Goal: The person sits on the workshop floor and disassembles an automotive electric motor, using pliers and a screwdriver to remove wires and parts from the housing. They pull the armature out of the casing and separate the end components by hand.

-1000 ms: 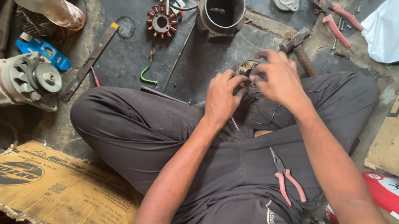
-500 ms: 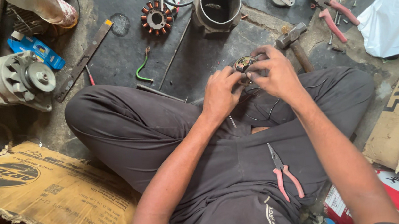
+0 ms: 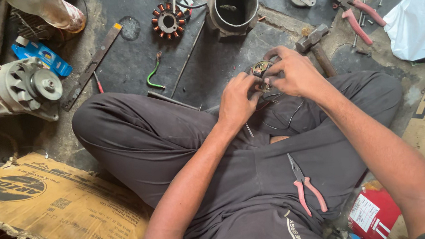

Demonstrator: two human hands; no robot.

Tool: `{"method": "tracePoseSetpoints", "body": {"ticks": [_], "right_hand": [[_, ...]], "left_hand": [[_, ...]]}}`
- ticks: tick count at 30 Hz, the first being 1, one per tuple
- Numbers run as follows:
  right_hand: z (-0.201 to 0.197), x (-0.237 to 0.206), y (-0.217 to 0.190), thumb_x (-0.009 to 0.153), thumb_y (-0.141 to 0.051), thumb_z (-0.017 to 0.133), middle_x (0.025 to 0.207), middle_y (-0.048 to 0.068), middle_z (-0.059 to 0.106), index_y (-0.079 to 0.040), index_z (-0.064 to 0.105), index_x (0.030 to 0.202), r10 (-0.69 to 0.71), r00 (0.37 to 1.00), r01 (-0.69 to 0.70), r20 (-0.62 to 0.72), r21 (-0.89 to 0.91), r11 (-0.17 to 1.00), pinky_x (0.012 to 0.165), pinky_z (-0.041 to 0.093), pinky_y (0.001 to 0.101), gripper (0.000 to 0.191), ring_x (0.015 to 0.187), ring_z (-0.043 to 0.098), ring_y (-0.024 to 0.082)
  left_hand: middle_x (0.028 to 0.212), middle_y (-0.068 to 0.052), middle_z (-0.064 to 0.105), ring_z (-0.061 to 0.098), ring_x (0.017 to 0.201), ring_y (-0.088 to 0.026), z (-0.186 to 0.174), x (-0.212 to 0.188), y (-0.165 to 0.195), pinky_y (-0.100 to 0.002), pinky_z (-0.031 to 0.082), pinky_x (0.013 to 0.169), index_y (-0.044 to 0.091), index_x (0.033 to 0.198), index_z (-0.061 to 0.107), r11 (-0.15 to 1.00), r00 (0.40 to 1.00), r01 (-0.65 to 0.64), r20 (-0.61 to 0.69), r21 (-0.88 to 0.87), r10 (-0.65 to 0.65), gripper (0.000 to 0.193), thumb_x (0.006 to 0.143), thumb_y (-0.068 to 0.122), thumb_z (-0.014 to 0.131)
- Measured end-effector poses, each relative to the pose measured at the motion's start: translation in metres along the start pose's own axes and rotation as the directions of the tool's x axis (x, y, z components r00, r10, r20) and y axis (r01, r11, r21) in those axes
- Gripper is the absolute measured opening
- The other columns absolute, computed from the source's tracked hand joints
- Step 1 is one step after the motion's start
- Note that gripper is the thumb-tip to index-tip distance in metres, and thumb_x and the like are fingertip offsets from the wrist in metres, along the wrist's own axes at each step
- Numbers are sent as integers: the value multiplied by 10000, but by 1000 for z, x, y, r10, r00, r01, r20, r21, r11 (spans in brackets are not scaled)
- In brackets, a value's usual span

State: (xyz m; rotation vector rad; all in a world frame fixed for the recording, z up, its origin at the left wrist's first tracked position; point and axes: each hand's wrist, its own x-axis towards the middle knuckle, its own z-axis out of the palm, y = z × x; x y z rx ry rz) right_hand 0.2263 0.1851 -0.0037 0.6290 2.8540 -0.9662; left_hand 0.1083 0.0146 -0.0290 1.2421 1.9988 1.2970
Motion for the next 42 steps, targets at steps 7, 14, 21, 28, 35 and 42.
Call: {"method": "tracePoseSetpoints", "body": {"ticks": [7, 14, 21, 28, 35, 42], "right_hand": [[0, -1, 1, 801, -163, 774, 1336, 112, 622, -105, 805, 1010, -18, 1000, 17, 18, 59, 998, 970, 502, 414, 219, 1152, 630, 299], [-9, -14, -10, 781, -113, 759, 1436, 170, 548, -77, 786, 1058, -114, 993, 114, -2, 67, 991, 1034, 412, 483, 281, 1262, 531, 362], [11, -43, -45, 771, -68, 779, 1532, 189, 482, -44, 769, 1072, -168, 944, 97, -285, -246, 964, 1137, 365, 502, 302, 1402, 474, 371], [34, -50, -49, 816, -12, 776, 1476, 204, 481, -8, 715, 1075, 25, 841, 21, -541, 77, 997, 1109, 453, 464, 266, 1284, 555, 359], [9, -76, -36, 953, 64, 689, 1290, 149, 630, 9, 650, 1139, 221, 636, -70, -740, 230, 971, 1057, 524, 376, 197, 1225, 627, 292], [9, -104, -58, 941, 88, 704, 1113, 132, 666, 34, 646, 1164, 191, 668, -117, -720, 151, 982, 883, 519, 337, 237, 1038, 638, 247]], "left_hand": [[937, -93, 642, 656, 929, -325, 0, -1, -1, -432, 518, 797, 82, 1019, 696, 998, 999, 38, 16, -54, -37, 285, 756, 33, 795], [962, -118, 627, 653, 943, -347, 1, -2, -1, -441, 516, 801, 68, 1055, 685, 998, 999, 44, -2, -39, -45, 324, 754, 37, 800], [946, -102, 615, 639, 929, -344, -2, 0, -6, -441, 518, 802, 101, 1139, 693, 997, 997, -71, 1, 13, 71, 418, 740, 69, 812], [963, -50, 604, 590, 905, -281, -18, 10, -6, -424, 424, 770, 176, 1164, 716, 930, 967, -233, 174, 283, 189, 403, 775, 192, 819], [1201, -43, 481, 437, 1131, -268, -18, 10, -12, -455, 307, 984, 303, 1199, 717, 828, 949, -315, 155, 464, 274, 383, 826, 264, 794], [1438, -55, 427, 369, 1315, -300, 6, 7, -15, -469, 263, 1051, 299, 1164, 712, 831, 953, -289, 59, 475, 298, 385, 795, 272, 818]]}}
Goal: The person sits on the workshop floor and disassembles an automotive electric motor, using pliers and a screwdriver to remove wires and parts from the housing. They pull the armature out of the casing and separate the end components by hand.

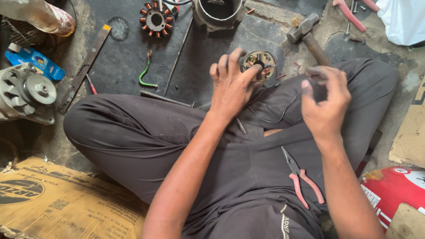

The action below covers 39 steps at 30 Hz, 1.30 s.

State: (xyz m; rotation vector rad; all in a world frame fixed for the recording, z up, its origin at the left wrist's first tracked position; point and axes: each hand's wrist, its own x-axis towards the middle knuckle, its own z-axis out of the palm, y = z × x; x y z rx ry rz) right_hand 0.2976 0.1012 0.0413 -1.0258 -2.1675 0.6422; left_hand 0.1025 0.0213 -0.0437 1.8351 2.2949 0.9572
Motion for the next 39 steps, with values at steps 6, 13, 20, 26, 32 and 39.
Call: {"method": "tracePoseSetpoints", "body": {"ticks": [6, 13, 20, 26, 32, 39], "right_hand": [[-19, 1, 11, 1071, 84, 687, 1120, 52, 659, 45, 576, 1236, 285, 957, -249, -59, 340, 907, 888, 521, 216, 202, 1006, 633, 87], [-60, 5, -18, 953, -96, 782, 804, 57, 630, -12, 650, 949, 358, 902, -345, 244, -93, 934, 625, 454, 309, 157, 692, 562, 150], [-93, -96, -81, 621, -381, 834, 1179, 146, 563, -79, 684, 1076, 456, 452, 148, 766, -569, 809, 717, 544, 509, 567, 1014, 594, 364], [-89, -141, -56, 717, -196, 774, 1045, 123, 578, -10, 636, 1102, 643, 474, -191, 601, -643, 742, 801, 541, 436, 449, 944, 632, 324], [-126, -85, -10, 794, 45, 600, 942, 138, 606, -37, 618, 1247, 384, 422, -783, 821, 117, 611, 762, 500, 396, 460, 868, 564, 326], [-48, -8, -39, 991, -171, 624, 1111, 86, 612, -53, 691, 1225, 47, 887, 306, 460, -660, 686, 822, 395, 465, 271, 1001, 548, 305]], "left_hand": [[1437, -70, 471, 385, 1353, -351, 7, 3, 2, -506, 277, 1056, 227, 1128, 717, 995, 1000, 28, 11, -101, -27, 439, 712, 236, 857], [1389, -113, 512, 478, 1326, -383, 1, 6, -1, -535, 346, 1096, 131, 1127, 696, 979, 999, -30, -23, -202, 26, 418, 737, 175, 838], [1386, -139, 545, 582, 1219, -379, -3, 7, -1, -480, 452, 1060, 73, 1130, 680, 927, 998, 46, 53, -372, -28, 425, 727, 39, 811], [1380, -137, 551, 580, 1216, -389, -7, 10, -1, -474, 463, 1037, 63, 1120, 677, 912, 998, 46, 59, -407, -24, 418, 727, 48, 819], [1368, -120, 575, 607, 1176, -370, -9, 14, -6, -457, 477, 1001, 61, 1110, 681, 889, 996, 48, 88, -455, -9, 393, 743, 72, 822], [1370, -127, 574, 610, 1168, -379, -5, 15, -4, -464, 477, 1003, 64, 1103, 686, 896, 998, 35, 67, -444, -5, 385, 745, 90, 826]]}}
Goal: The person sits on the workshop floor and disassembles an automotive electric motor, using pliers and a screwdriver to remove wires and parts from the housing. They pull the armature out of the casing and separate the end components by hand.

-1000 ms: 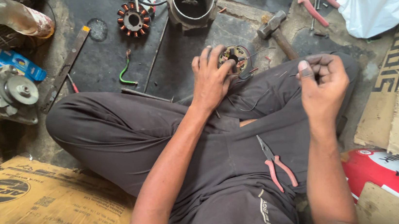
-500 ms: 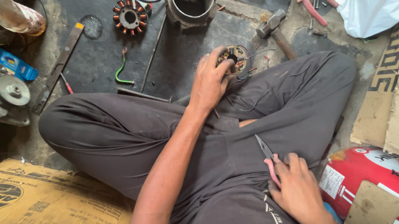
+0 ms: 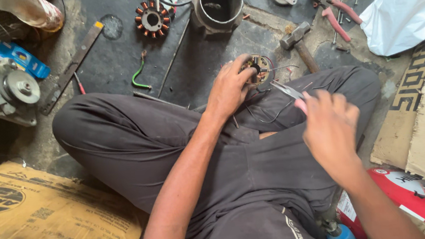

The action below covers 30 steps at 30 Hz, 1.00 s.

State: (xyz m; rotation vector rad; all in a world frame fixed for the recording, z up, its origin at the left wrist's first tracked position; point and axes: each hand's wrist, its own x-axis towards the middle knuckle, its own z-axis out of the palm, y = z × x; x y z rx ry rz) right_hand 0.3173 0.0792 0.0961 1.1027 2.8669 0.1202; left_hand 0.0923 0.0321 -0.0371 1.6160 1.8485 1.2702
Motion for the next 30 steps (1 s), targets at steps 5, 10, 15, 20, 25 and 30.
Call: {"method": "tracePoseSetpoints", "body": {"ticks": [5, 10, 15, 20, 25, 30], "right_hand": [[10, 35, -15, 1027, -250, 605, 1075, 52, 589, -83, 731, 1143, -82, 996, 84, 18, -176, 981, 845, 379, 446, 239, 1020, 537, 266], [18, 42, -20, 974, -285, 627, 1056, 34, 591, -100, 747, 993, -67, 993, 89, 99, -233, 969, 803, 378, 428, 221, 1000, 534, 261], [16, 47, -16, 999, -313, 638, 1028, 46, 596, -86, 751, 998, -160, 987, 162, 25, -181, 970, 773, 382, 398, 253, 988, 539, 254], [9, 65, 7, 914, -241, 664, 1012, 14, 611, -96, 755, 1009, -371, 929, 364, -6, -179, 914, 765, 387, 375, 197, 969, 552, 220], [2, 89, 26, 880, -252, 669, 923, 1, 583, -102, 743, 955, -579, 812, 574, 68, -268, 774, 752, 400, 346, 183, 929, 558, 193], [-2, 115, 39, 769, -247, 660, 971, -32, 588, -124, 731, 971, -715, 674, 715, 184, -406, 569, 739, 421, 294, 247, 940, 573, 149]], "left_hand": [[1377, -134, 568, 601, 1199, -382, 2, -1, 1, -465, 474, 1026, 64, 1111, 689, 1000, 1000, 2, -8, 10, -2, 405, 728, 76, 822], [1388, -138, 565, 597, 1202, -381, 4, -1, 0, -462, 476, 1024, 59, 1121, 682, 1000, 999, 29, 14, -4, -29, 418, 727, 69, 823], [1380, -128, 568, 602, 1190, -374, 3, -1, 1, -451, 486, 1011, 57, 1114, 678, 999, 1000, 19, 0, -32, -19, 415, 721, 62, 813], [1380, -114, 576, 616, 1182, -364, 2, 0, 3, -436, 507, 992, 66, 1117, 685, 999, 1000, 24, -7, -26, -25, 367, 767, 49, 793], [1379, -111, 582, 622, 1172, -357, 0, 0, 3, -439, 509, 985, 74, 1116, 690, 999, 999, 36, 8, -31, -36, 366, 765, 57, 794], [1380, -111, 577, 621, 1171, -361, 0, 0, 3, -439, 510, 974, 80, 1123, 699, 999, 999, 37, 11, -14, -36, 386, 751, 75, 803]]}}
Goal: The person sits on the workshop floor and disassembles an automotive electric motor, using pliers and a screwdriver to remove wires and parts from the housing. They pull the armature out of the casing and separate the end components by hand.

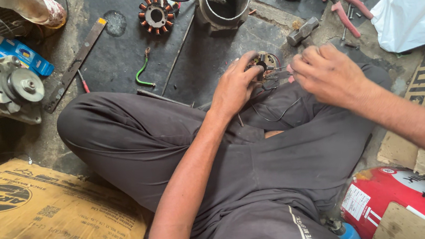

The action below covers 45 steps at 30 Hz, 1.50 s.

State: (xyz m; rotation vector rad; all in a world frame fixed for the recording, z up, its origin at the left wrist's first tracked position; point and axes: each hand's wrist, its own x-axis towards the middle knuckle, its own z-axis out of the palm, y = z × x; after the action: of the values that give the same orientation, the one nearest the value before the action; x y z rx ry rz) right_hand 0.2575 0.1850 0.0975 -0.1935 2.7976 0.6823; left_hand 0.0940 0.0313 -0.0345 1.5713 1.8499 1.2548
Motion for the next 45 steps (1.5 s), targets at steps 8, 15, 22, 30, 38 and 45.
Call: {"method": "tracePoseSetpoints", "body": {"ticks": [8, 15, 22, 30, 38, 45], "right_hand": [[2, 10, 16, 848, -317, 628, 1040, 4, 596, -82, 733, 968, -147, 972, 131, -184, -98, 987, 827, 467, 309, 284, 995, 590, 177], [-16, 0, -8, 872, -310, 624, 1120, 38, 623, -94, 768, 1037, 163, 985, -164, -49, -12, 986, 1086, 415, 411, 307, 1152, 574, 250], [-15, -24, -40, 989, -376, 603, 1254, 69, 641, -111, 788, 1029, 406, 911, -411, 71, 114, 904, 1161, 329, 563, 326, 1231, 551, 283], [-8, -18, -52, 987, -359, 617, 1264, 73, 631, -89, 782, 1064, 440, 897, -440, 33, 140, 887, 1149, 326, 587, 326, 1244, 545, 292], [-19, -6, -48, 894, -273, 651, 1208, 92, 618, -77, 775, 998, 364, 929, -368, 65, 68, 927, 1086, 352, 547, 254, 1217, 528, 297], [-22, 0, -41, 802, -236, 660, 1139, 93, 617, -89, 767, 854, 309, 946, -317, 97, 75, 945, 977, 397, 502, 189, 1162, 538, 294]], "left_hand": [[1376, -103, 584, 633, 1147, -352, -1, 0, -1, -434, 518, 960, 84, 1107, 712, 1000, 1000, -2, 1, 14, 2, 360, 760, 71, 809], [1366, -120, 577, 616, 1163, -375, -3, 1, 1, -452, 504, 974, 71, 1089, 701, 1000, 1000, -10, 0, 10, 10, 391, 720, 98, 829], [1380, -122, 558, 609, 1187, -375, -3, 2, 1, -458, 488, 1023, 76, 1080, 666, 1000, 1000, -17, 5, 6, 17, 392, 728, 95, 837], [1359, -121, 565, 606, 1176, -379, -4, 2, 3, -463, 490, 997, 86, 1106, 672, 999, 1000, -21, 4, 35, 21, 395, 747, 94, 836], [1347, -100, 578, 619, 1179, -352, -4, 2, 2, -449, 498, 993, 73, 1070, 679, 1000, 1000, 3, 2, 16, -3, 384, 718, 84, 833], [1345, -107, 580, 613, 1178, -361, -1, 3, 2, -450, 496, 989, 76, 1056, 681, 999, 1000, 6, -16, 32, -6, 390, 698, 71, 835]]}}
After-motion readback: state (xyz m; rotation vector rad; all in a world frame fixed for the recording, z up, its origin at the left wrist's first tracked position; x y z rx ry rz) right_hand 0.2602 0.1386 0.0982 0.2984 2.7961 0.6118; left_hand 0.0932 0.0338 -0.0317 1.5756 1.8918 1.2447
